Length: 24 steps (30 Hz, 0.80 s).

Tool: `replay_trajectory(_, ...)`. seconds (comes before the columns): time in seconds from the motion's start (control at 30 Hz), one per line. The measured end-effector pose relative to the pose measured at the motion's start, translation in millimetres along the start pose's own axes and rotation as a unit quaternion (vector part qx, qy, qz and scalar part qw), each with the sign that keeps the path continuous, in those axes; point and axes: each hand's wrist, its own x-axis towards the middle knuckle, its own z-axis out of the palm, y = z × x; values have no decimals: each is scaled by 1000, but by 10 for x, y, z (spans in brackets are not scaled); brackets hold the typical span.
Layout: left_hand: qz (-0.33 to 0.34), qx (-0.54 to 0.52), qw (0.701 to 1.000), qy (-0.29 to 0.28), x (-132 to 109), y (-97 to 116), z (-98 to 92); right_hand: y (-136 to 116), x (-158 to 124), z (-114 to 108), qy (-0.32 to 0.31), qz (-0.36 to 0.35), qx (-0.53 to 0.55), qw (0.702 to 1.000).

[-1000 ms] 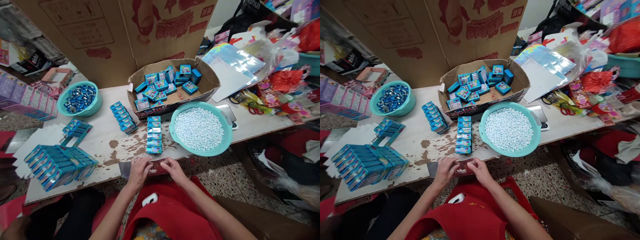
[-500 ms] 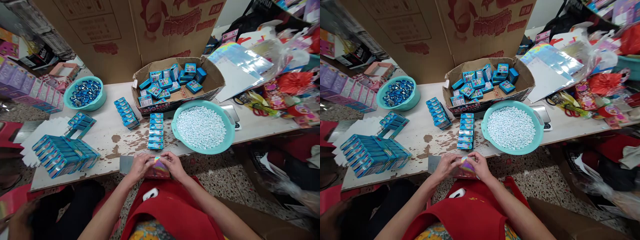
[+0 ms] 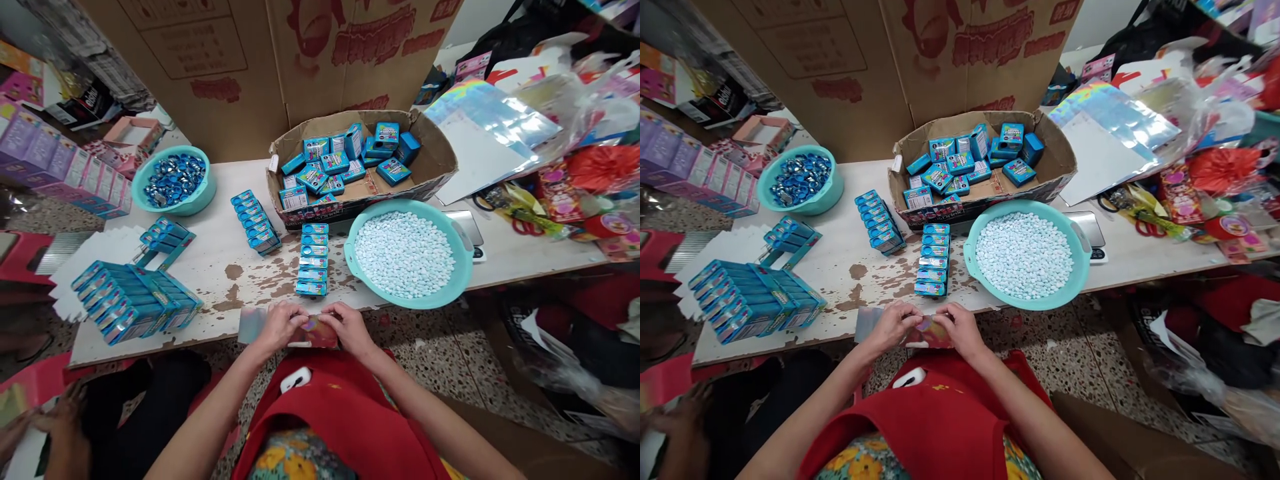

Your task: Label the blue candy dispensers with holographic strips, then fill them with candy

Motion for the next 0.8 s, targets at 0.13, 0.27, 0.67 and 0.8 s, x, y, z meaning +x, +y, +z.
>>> replay_trajectory(0.13,56,39,998,8,-33,-50,-16,-17,67,-97,3,-20,-53,998)
replay_trajectory(0.27,64,60,996,-25,-51,-140,-8,11,35,-156,0,-42,-97,994)
replay_trajectory(0.67,136,195,971,-19,-81,-224,-52,-173,8,107,-50,-145,-330,931)
replay_trajectory(0.8,149,236,958,-62,-117,-439,-108,-143,36,138,-74,-122,-313,939)
